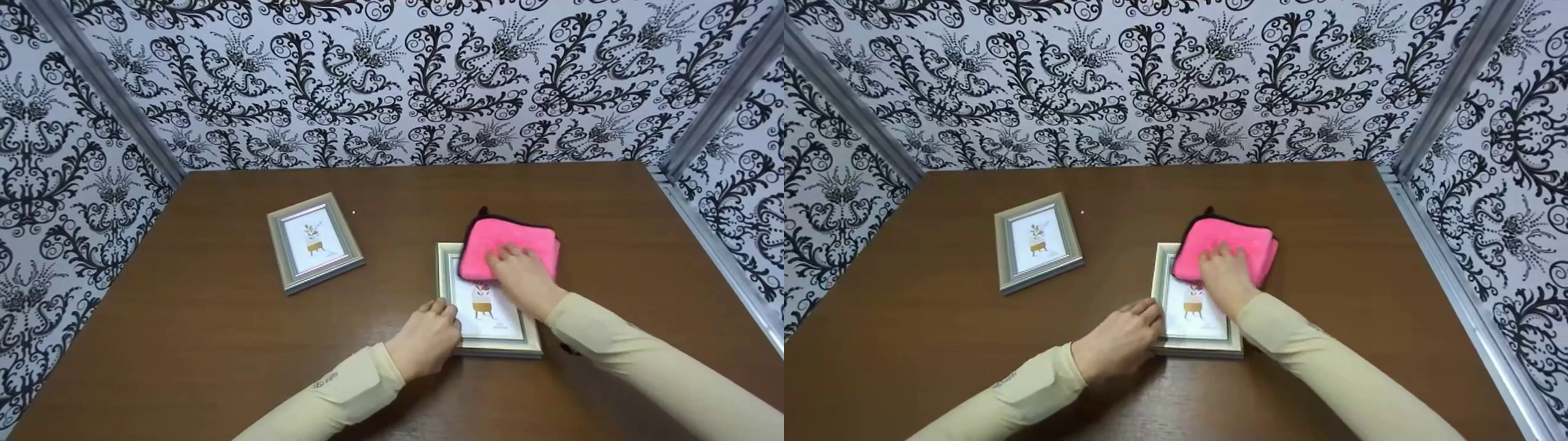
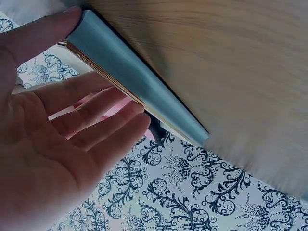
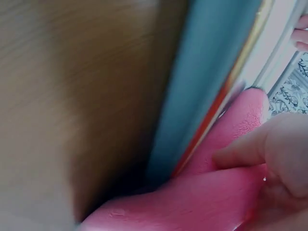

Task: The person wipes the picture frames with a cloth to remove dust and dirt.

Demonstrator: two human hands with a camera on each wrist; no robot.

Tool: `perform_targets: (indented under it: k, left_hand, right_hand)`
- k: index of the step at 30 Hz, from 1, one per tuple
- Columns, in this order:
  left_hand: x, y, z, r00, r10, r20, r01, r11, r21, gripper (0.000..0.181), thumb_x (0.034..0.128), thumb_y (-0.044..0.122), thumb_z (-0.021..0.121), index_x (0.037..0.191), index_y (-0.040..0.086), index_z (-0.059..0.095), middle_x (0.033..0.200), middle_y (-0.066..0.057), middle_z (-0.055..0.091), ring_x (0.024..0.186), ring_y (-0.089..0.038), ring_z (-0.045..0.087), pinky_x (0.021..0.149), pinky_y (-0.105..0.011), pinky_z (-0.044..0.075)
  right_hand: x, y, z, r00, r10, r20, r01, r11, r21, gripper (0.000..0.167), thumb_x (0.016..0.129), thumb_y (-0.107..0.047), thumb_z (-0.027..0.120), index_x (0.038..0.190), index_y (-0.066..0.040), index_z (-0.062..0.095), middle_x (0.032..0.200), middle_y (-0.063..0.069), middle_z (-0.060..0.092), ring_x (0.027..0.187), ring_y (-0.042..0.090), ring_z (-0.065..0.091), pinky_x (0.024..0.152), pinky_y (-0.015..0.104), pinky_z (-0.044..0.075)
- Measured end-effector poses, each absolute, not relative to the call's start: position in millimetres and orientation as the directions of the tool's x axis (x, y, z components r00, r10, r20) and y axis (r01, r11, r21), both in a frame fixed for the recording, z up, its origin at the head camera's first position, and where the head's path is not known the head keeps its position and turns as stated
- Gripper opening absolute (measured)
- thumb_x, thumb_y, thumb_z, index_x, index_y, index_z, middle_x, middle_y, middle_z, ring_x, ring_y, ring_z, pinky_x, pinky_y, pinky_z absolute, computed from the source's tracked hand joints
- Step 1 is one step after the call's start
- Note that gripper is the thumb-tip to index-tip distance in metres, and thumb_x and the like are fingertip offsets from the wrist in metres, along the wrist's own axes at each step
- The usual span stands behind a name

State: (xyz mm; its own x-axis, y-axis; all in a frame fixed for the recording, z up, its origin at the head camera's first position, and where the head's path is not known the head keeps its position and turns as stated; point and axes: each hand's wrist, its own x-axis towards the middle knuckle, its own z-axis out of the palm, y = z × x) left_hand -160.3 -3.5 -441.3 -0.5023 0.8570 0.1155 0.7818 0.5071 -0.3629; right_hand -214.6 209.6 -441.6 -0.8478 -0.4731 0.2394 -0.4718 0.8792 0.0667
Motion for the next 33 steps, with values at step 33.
perform_targets:
  k: [33]
  left_hand:
    - [-170.8,-1.1,-441.4,-0.516,0.848,0.122,0.802,0.528,-0.278,0.024,0.0698,0.036,0.078,0.078,0.016,0.066,0.083,0.000,0.058,0.078,-0.017,0.054,0.074,-0.028,0.050]
  right_hand:
    - [-229.8,273.1,-437.8,-0.813,-0.557,0.169,-0.578,0.807,-0.120,0.046,0.088,0.009,0.052,0.133,-0.001,0.057,0.132,0.020,0.056,0.123,0.038,0.050,0.101,0.054,0.038]
